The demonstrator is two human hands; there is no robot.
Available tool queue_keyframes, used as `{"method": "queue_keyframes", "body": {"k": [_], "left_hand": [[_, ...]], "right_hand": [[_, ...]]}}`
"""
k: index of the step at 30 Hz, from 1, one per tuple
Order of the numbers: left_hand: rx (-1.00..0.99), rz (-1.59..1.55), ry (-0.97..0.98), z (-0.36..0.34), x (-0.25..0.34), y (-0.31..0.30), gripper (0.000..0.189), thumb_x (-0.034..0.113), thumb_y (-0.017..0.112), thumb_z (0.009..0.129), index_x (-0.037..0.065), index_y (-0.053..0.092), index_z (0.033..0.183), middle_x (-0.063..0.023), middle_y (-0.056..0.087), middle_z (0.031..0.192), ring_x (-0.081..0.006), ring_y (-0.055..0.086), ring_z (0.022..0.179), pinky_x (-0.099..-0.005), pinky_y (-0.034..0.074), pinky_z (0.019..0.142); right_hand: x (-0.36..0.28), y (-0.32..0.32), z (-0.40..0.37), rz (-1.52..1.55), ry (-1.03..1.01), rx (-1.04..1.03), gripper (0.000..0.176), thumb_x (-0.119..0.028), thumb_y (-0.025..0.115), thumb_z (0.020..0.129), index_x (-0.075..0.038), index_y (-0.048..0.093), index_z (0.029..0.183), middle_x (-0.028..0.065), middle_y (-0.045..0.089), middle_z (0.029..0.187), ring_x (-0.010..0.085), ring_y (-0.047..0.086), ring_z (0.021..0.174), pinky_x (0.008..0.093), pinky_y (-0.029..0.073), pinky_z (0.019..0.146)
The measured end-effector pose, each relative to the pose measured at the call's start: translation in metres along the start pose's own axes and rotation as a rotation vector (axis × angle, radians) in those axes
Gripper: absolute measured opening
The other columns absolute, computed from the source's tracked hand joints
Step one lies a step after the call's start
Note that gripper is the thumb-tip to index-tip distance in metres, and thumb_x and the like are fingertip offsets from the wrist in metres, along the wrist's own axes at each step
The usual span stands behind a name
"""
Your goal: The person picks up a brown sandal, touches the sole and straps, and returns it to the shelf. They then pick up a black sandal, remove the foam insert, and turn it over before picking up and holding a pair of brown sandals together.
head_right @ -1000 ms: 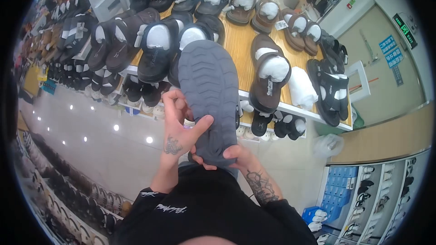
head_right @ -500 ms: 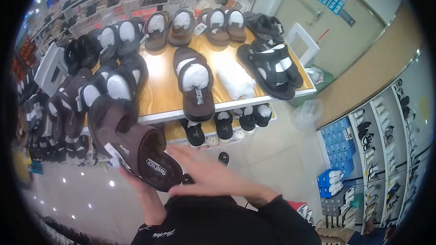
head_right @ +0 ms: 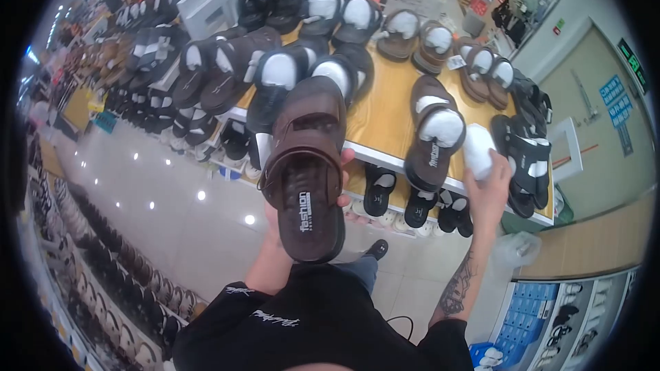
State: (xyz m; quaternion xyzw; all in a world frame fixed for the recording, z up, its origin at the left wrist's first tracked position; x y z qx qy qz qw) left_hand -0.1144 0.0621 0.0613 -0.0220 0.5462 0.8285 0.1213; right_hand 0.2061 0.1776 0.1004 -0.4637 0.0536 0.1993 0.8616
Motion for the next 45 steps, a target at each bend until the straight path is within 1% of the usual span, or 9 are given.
{"method": "queue_keyframes", "body": {"k": [4, 8, 11, 16, 24, 27, 32, 37, 45], "left_hand": [[0.076, 0.143, 0.122, -0.01, 0.017, 0.001, 0.072, 0.049, 0.044, 0.101, 0.004, 0.029, 0.155, -0.0338, 0.024, 0.158, -0.0469, 0.047, 0.134, -0.0652, 0.046, 0.098], [0.336, 0.455, 0.308, -0.018, 0.042, -0.031, 0.081, 0.057, 0.033, 0.101, 0.0, 0.023, 0.157, -0.0324, 0.026, 0.158, -0.048, 0.04, 0.14, -0.0639, 0.04, 0.109], [0.397, 0.666, 0.43, -0.018, 0.051, -0.023, 0.092, 0.071, 0.02, 0.096, 0.002, 0.023, 0.157, -0.029, 0.035, 0.155, -0.0399, 0.043, 0.141, -0.0509, 0.036, 0.117], [0.384, 0.624, 0.434, -0.021, 0.051, -0.018, 0.092, 0.071, 0.021, 0.096, 0.002, 0.024, 0.157, -0.027, 0.039, 0.153, -0.0395, 0.044, 0.14, -0.0502, 0.038, 0.116], [0.106, 0.491, 0.335, -0.016, 0.033, 0.011, 0.086, 0.071, 0.021, 0.098, 0.008, 0.029, 0.156, -0.0197, 0.042, 0.154, -0.0366, 0.045, 0.139, -0.0498, 0.034, 0.118], [0.306, 0.624, 0.348, -0.02, 0.034, 0.002, 0.095, 0.077, 0.022, 0.094, 0.007, 0.023, 0.158, -0.0318, 0.036, 0.153, -0.0431, 0.046, 0.137, -0.053, 0.041, 0.112], [0.381, 0.657, 0.402, -0.032, 0.047, -0.019, 0.102, 0.082, 0.021, 0.091, 0.005, 0.02, 0.159, -0.0328, 0.035, 0.153, -0.0426, 0.047, 0.136, -0.0518, 0.042, 0.111], [0.186, 0.665, 0.304, -0.021, 0.041, 0.001, 0.107, 0.084, 0.027, 0.089, 0.004, 0.017, 0.159, -0.0348, 0.034, 0.152, -0.0419, 0.049, 0.133, -0.0496, 0.047, 0.107], [0.33, 0.743, 0.214, -0.032, 0.025, -0.005, 0.111, 0.084, 0.04, 0.086, 0.003, 0.017, 0.158, -0.036, 0.034, 0.15, -0.041, 0.052, 0.129, -0.0489, 0.053, 0.099]], "right_hand": [[-0.035, -0.058, -0.003, 0.289, 0.078, 0.212, 0.06, -0.002, 0.071, 0.08, -0.002, 0.053, 0.137, 0.016, 0.054, 0.138, 0.031, 0.054, 0.127, 0.0421, 0.044, 0.105], [-0.143, -0.096, -0.037, 0.737, -0.424, 0.051, 0.074, -0.009, 0.075, 0.072, -0.006, 0.049, 0.142, 0.0223, 0.055, 0.135, 0.0365, 0.058, 0.122, 0.0449, 0.048, 0.101], [-0.191, -0.092, -0.063, 0.577, -0.546, -0.069, 0.079, -0.017, 0.081, 0.064, -0.01, 0.054, 0.137, 0.0236, 0.057, 0.131, 0.0373, 0.064, 0.112, 0.044, 0.053, 0.092], [-0.221, -0.077, -0.071, 0.419, -0.772, -0.119, 0.069, -0.018, 0.082, 0.06, -0.014, 0.063, 0.127, 0.0243, 0.057, 0.129, 0.0384, 0.066, 0.096, 0.042, 0.058, 0.075], [-0.249, -0.056, -0.079, 0.348, -0.741, -0.17, 0.07, -0.014, 0.082, 0.067, -0.008, 0.059, 0.133, 0.0267, 0.054, 0.132, 0.0382, 0.065, 0.094, 0.0415, 0.057, 0.074], [-0.262, -0.043, -0.078, 0.428, -0.665, -0.144, 0.073, -0.018, 0.084, 0.071, -0.003, 0.055, 0.136, 0.0279, 0.052, 0.133, 0.0386, 0.064, 0.098, 0.0409, 0.057, 0.076], [-0.259, -0.043, -0.079, 0.581, -0.591, -0.158, 0.084, -0.031, 0.091, 0.07, 0.0, 0.052, 0.138, 0.0271, 0.052, 0.133, 0.0368, 0.063, 0.104, 0.0382, 0.057, 0.077], [-0.247, -0.06, -0.078, 0.617, -0.702, -0.119, 0.052, -0.021, 0.086, 0.076, -0.013, 0.068, 0.124, 0.0102, 0.059, 0.106, 0.0256, 0.064, 0.088, 0.0335, 0.053, 0.068], [-0.243, -0.044, -0.066, 0.639, -0.769, 0.122, 0.052, -0.013, 0.087, 0.074, -0.015, 0.065, 0.121, 0.003, 0.05, 0.091, 0.0179, 0.051, 0.07, 0.0316, 0.041, 0.055]]}}
Point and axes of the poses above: each hand's wrist, its own z-axis towards the middle knuckle, its own y-axis out of the palm, x = y × z, the point moved 6 cm from there along z, towards the middle knuckle
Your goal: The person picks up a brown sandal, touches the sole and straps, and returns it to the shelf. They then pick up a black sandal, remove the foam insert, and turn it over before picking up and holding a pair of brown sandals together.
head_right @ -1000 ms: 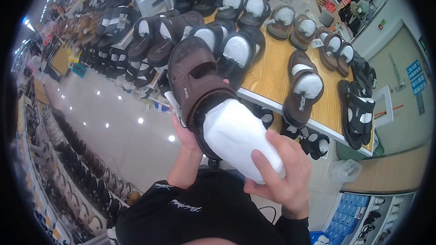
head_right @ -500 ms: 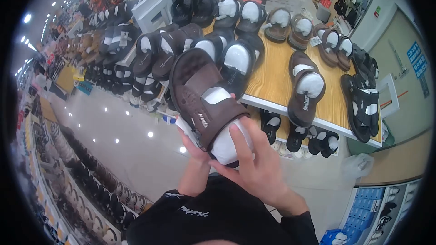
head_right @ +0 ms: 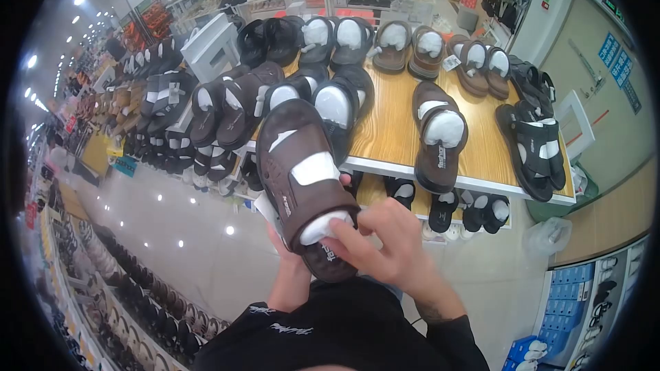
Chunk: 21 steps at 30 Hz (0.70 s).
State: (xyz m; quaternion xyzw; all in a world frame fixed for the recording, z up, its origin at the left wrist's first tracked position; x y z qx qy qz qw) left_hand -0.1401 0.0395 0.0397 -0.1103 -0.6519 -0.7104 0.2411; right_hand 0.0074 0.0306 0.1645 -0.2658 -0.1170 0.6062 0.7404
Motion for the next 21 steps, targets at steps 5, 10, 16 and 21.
{"method": "queue_keyframes", "body": {"k": [5, 10, 16, 21], "left_hand": [[-0.052, -0.069, 0.0, 0.0, 0.003, 0.016, 0.109, 0.081, 0.043, 0.088, -0.002, 0.02, 0.155, -0.0333, 0.04, 0.145, -0.0381, 0.06, 0.119, -0.047, 0.056, 0.095], [-0.207, -0.418, -0.123, -0.01, -0.015, 0.025, 0.099, 0.076, 0.029, 0.094, 0.0, 0.019, 0.157, -0.0334, 0.039, 0.149, -0.0431, 0.048, 0.134, -0.0536, 0.045, 0.109], [-0.151, -0.17, -0.136, -0.011, -0.017, 0.013, 0.091, 0.073, 0.029, 0.097, 0.005, 0.021, 0.158, -0.0278, 0.035, 0.155, -0.0414, 0.046, 0.137, -0.0538, 0.042, 0.112], [0.109, -0.147, -0.189, -0.022, -0.036, -0.02, 0.09, 0.073, 0.029, 0.098, 0.007, 0.022, 0.158, -0.0265, 0.036, 0.154, -0.0413, 0.047, 0.136, -0.0564, 0.043, 0.111]], "right_hand": [[-0.011, -0.015, -0.003, -0.043, -0.022, 0.125, 0.061, -0.018, 0.091, 0.072, -0.016, 0.062, 0.125, 0.0052, 0.046, 0.101, 0.0199, 0.05, 0.076, 0.0331, 0.042, 0.059], [0.01, 0.001, 0.004, 0.133, 0.181, 0.038, 0.064, -0.019, 0.092, 0.069, -0.012, 0.06, 0.124, 0.0096, 0.045, 0.11, 0.03, 0.054, 0.1, 0.0409, 0.057, 0.077], [0.003, -0.007, 0.009, 0.005, 0.046, -0.006, 0.066, -0.021, 0.09, 0.068, -0.012, 0.063, 0.127, 0.0131, 0.049, 0.123, 0.0344, 0.056, 0.107, 0.0432, 0.057, 0.086], [0.005, -0.012, -0.005, -0.014, 0.209, -0.049, 0.072, -0.027, 0.09, 0.068, -0.007, 0.061, 0.131, 0.0169, 0.052, 0.133, 0.0408, 0.057, 0.116, 0.048, 0.053, 0.094]]}}
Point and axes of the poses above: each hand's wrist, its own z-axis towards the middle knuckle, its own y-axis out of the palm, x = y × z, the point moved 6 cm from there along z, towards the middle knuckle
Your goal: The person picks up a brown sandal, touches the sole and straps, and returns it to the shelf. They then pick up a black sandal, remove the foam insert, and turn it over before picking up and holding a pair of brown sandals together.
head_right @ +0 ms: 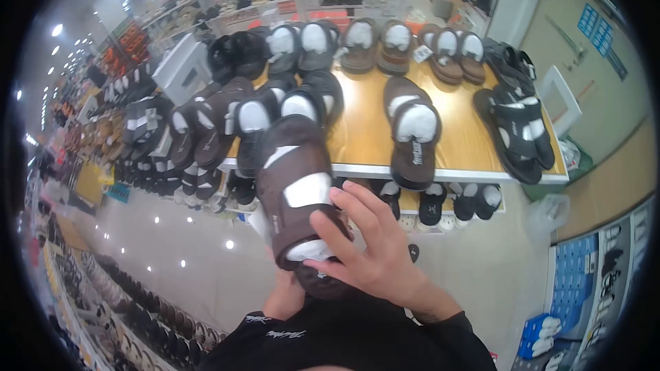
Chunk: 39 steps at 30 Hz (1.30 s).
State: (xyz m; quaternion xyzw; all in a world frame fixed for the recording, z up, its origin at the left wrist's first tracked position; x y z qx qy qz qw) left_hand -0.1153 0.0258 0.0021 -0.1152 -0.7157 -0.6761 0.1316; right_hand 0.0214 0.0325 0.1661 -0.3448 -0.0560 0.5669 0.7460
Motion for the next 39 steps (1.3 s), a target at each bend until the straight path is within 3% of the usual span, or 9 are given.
{"method": "queue_keyframes", "body": {"k": [2, 6, 8, 14, 17, 21, 27, 36, 39], "left_hand": [[-0.376, -0.217, -0.161, 0.022, -0.002, 0.023, 0.104, 0.079, 0.039, 0.091, 0.002, 0.018, 0.157, -0.0371, 0.035, 0.149, -0.0426, 0.057, 0.124, -0.0504, 0.057, 0.095], [-0.424, -0.144, -0.121, 0.034, -0.006, 0.037, 0.103, 0.079, 0.039, 0.091, 0.002, 0.017, 0.157, -0.0373, 0.037, 0.147, -0.0429, 0.056, 0.126, -0.0503, 0.056, 0.096], [-0.402, -0.039, -0.07, 0.048, -0.006, 0.05, 0.098, 0.077, 0.033, 0.094, 0.003, 0.02, 0.157, -0.0335, 0.039, 0.149, -0.0419, 0.052, 0.131, -0.0525, 0.05, 0.104], [-0.131, 0.127, -0.144, 0.089, -0.021, 0.05, 0.08, 0.066, 0.024, 0.103, 0.003, 0.041, 0.149, -0.0149, 0.055, 0.142, -0.0291, 0.053, 0.131, -0.0444, 0.039, 0.113], [-0.211, 0.296, -0.171, 0.09, -0.028, 0.047, 0.086, 0.069, 0.018, 0.102, 0.0, 0.035, 0.152, -0.0148, 0.052, 0.145, -0.0284, 0.051, 0.133, -0.0428, 0.036, 0.115], [-0.217, 0.491, 0.003, 0.083, -0.029, 0.039, 0.077, 0.059, 0.021, 0.106, 0.003, 0.021, 0.158, -0.0145, 0.049, 0.146, -0.0266, 0.05, 0.132, -0.0407, 0.036, 0.113], [-0.253, 0.834, 0.174, 0.078, -0.015, 0.061, 0.084, 0.003, 0.061, 0.096, 0.004, 0.007, 0.161, -0.0146, 0.05, 0.139, -0.0185, 0.058, 0.117, -0.0289, 0.047, 0.098], [-0.217, 0.903, 0.213, 0.085, -0.025, 0.055, 0.083, 0.006, 0.06, 0.099, 0.005, 0.005, 0.162, -0.0123, 0.062, 0.126, -0.015, 0.06, 0.103, -0.0296, 0.048, 0.092], [-0.16, 1.02, 0.31, 0.091, -0.02, 0.045, 0.073, 0.003, 0.063, 0.097, 0.002, 0.023, 0.158, -0.009, 0.065, 0.113, -0.0084, 0.059, 0.092, -0.0226, 0.046, 0.08]], "right_hand": [[0.007, -0.005, -0.019, 0.013, 0.073, 0.044, 0.071, -0.029, 0.09, 0.071, -0.001, 0.059, 0.128, 0.0181, 0.054, 0.131, 0.0384, 0.06, 0.11, 0.0448, 0.055, 0.087], [0.039, -0.006, -0.068, 0.084, 0.516, -0.192, 0.059, -0.031, 0.083, 0.084, 0.0, 0.053, 0.124, 0.0158, 0.067, 0.101, 0.022, 0.068, 0.078, 0.0305, 0.053, 0.063], [0.051, 0.027, -0.108, 0.734, 0.888, -0.441, 0.05, -0.028, 0.075, 0.093, -0.001, 0.05, 0.127, 0.012, 0.069, 0.085, 0.0159, 0.065, 0.065, 0.0281, 0.051, 0.06], [0.073, 0.055, -0.116, 1.41, 1.231, -0.004, 0.04, -0.024, 0.055, 0.101, -0.002, 0.046, 0.133, 0.0135, 0.066, 0.079, 0.0171, 0.06, 0.05, 0.0266, 0.042, 0.039], [0.098, 0.063, -0.106, 1.553, 1.267, 0.226, 0.035, -0.035, 0.057, 0.098, -0.003, 0.058, 0.112, 0.007, 0.062, 0.072, 0.0121, 0.047, 0.043, 0.0243, 0.031, 0.037], [0.113, 0.086, -0.09, 1.69, 1.17, 0.24, 0.034, -0.035, 0.05, 0.103, -0.002, 0.056, 0.107, 0.0062, 0.057, 0.07, 0.0087, 0.039, 0.045, 0.0224, 0.029, 0.04], [0.128, 0.097, -0.072, 1.59, 1.196, 0.359, 0.032, -0.034, 0.053, 0.102, -0.003, 0.059, 0.101, 0.0059, 0.059, 0.071, 0.0088, 0.04, 0.045, 0.0221, 0.029, 0.041], [0.131, 0.076, -0.066, 1.335, 1.226, 0.44, 0.028, -0.033, 0.057, 0.101, -0.005, 0.056, 0.097, 0.0031, 0.058, 0.07, 0.0085, 0.046, 0.045, 0.0214, 0.027, 0.037], [0.135, 0.071, -0.064, 1.278, 1.216, 0.368, 0.03, -0.034, 0.061, 0.101, -0.005, 0.055, 0.095, 0.0024, 0.057, 0.07, 0.0083, 0.049, 0.045, 0.021, 0.028, 0.036]]}}
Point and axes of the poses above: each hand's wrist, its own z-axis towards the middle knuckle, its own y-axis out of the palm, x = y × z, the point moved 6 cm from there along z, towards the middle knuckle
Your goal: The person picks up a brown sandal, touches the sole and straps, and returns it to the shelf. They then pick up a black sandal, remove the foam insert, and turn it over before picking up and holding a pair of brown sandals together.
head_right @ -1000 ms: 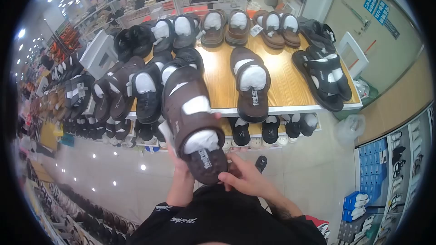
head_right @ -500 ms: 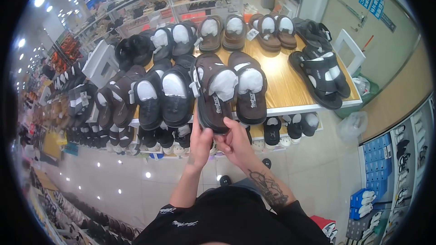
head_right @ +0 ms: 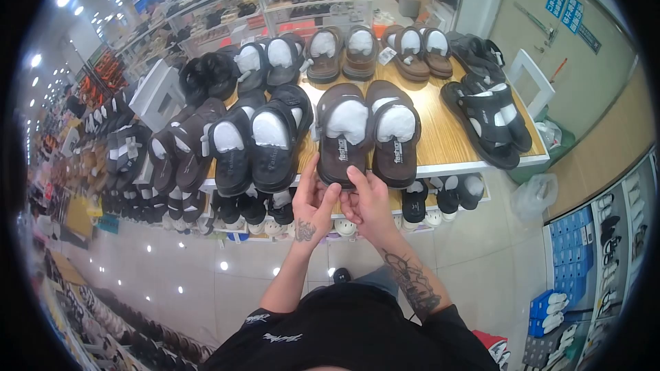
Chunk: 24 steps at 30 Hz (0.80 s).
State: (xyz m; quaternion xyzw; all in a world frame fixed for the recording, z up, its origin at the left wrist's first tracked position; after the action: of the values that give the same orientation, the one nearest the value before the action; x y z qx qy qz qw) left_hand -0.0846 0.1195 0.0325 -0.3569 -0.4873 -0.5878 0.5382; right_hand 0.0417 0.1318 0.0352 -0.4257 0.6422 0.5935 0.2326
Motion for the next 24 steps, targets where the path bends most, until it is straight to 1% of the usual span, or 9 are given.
{"method": "queue_keyframes", "body": {"k": [7, 13, 14, 16, 19, 20, 22, 23, 24], "left_hand": [[0.137, 0.164, 0.064, -0.003, -0.003, -0.008, 0.056, -0.004, 0.069, 0.09, -0.001, 0.051, 0.143, -0.0012, 0.063, 0.083, -0.0004, 0.052, 0.066, -0.0173, 0.04, 0.056], [0.206, 0.292, 0.165, -0.004, -0.01, -0.016, 0.036, -0.003, 0.065, 0.092, -0.003, 0.062, 0.128, 0.0041, 0.056, 0.071, -0.0001, 0.043, 0.059, -0.0181, 0.034, 0.054], [0.142, 0.354, 0.157, -0.006, -0.012, -0.018, 0.036, -0.001, 0.061, 0.096, -0.002, 0.058, 0.132, 0.0004, 0.061, 0.075, -0.0045, 0.057, 0.066, -0.0193, 0.045, 0.062], [0.141, 0.385, 0.234, -0.007, -0.009, -0.013, 0.037, -0.002, 0.064, 0.093, -0.002, 0.06, 0.13, 0.0022, 0.057, 0.071, -0.0028, 0.049, 0.061, -0.0184, 0.039, 0.057], [0.126, 0.436, 0.231, -0.006, -0.007, -0.001, 0.038, -0.002, 0.066, 0.09, -0.002, 0.063, 0.128, 0.0034, 0.053, 0.065, -0.0017, 0.042, 0.055, -0.0181, 0.035, 0.053], [0.12, 0.47, 0.197, -0.004, -0.009, 0.0, 0.04, -0.002, 0.067, 0.09, -0.001, 0.062, 0.129, 0.0028, 0.053, 0.063, -0.0021, 0.043, 0.054, -0.0184, 0.036, 0.052], [0.118, 0.479, 0.219, -0.003, -0.008, 0.002, 0.041, -0.002, 0.067, 0.09, -0.001, 0.062, 0.13, 0.0022, 0.054, 0.062, -0.0023, 0.044, 0.053, -0.0188, 0.036, 0.051], [0.129, 0.479, 0.237, -0.005, -0.007, 0.004, 0.042, -0.002, 0.067, 0.089, -0.001, 0.061, 0.131, 0.0016, 0.054, 0.061, -0.0025, 0.045, 0.052, -0.0192, 0.037, 0.051], [0.123, 0.458, 0.201, -0.004, -0.014, 0.001, 0.044, -0.002, 0.066, 0.09, -0.001, 0.059, 0.133, 0.0004, 0.056, 0.061, -0.0028, 0.047, 0.051, -0.0201, 0.039, 0.049]], "right_hand": [[0.012, -0.009, -0.003, 0.112, 0.012, 0.021, 0.026, -0.028, 0.065, 0.101, -0.003, 0.059, 0.095, 0.0034, 0.062, 0.077, 0.0092, 0.061, 0.059, 0.0207, 0.038, 0.041], [0.011, -0.031, -0.041, 0.04, 0.056, -0.074, 0.021, -0.023, 0.059, 0.103, -0.004, 0.062, 0.11, 0.003, 0.066, 0.084, 0.0089, 0.061, 0.067, 0.0225, 0.043, 0.048], [-0.002, -0.053, -0.04, -0.2, -0.207, 0.114, 0.017, -0.021, 0.062, 0.101, -0.004, 0.064, 0.105, 0.0014, 0.063, 0.079, 0.0085, 0.057, 0.061, 0.0215, 0.041, 0.048], [-0.046, -0.075, -0.047, -0.683, -0.687, 0.45, 0.011, -0.014, 0.071, 0.094, -0.005, 0.065, 0.093, -0.0016, 0.058, 0.071, 0.0064, 0.049, 0.056, 0.0207, 0.036, 0.05], [-0.106, -0.066, -0.047, -1.319, -0.912, 0.519, 0.05, -0.028, 0.075, 0.09, 0.006, 0.057, 0.123, 0.0195, 0.064, 0.11, 0.0296, 0.063, 0.1, 0.0392, 0.051, 0.086], [-0.11, -0.07, -0.037, -1.31, -0.912, 0.534, 0.05, -0.028, 0.075, 0.09, 0.006, 0.057, 0.123, 0.0195, 0.064, 0.11, 0.0296, 0.063, 0.1, 0.0392, 0.051, 0.086], [-0.108, -0.058, -0.005, -1.546, -0.853, 0.372, 0.086, -0.042, 0.073, 0.089, 0.009, 0.035, 0.146, 0.0304, 0.051, 0.133, 0.0443, 0.05, 0.125, 0.0475, 0.041, 0.107], [-0.104, -0.061, 0.013, -1.399, -0.491, 0.178, 0.101, -0.051, 0.07, 0.088, 0.013, 0.022, 0.15, 0.0374, 0.041, 0.144, 0.0499, 0.041, 0.135, 0.0495, 0.034, 0.114], [-0.1, -0.062, 0.022, -1.41, -0.556, 0.145, 0.102, -0.05, 0.071, 0.088, 0.014, 0.022, 0.15, 0.0381, 0.04, 0.145, 0.0504, 0.041, 0.136, 0.0487, 0.034, 0.115]]}}
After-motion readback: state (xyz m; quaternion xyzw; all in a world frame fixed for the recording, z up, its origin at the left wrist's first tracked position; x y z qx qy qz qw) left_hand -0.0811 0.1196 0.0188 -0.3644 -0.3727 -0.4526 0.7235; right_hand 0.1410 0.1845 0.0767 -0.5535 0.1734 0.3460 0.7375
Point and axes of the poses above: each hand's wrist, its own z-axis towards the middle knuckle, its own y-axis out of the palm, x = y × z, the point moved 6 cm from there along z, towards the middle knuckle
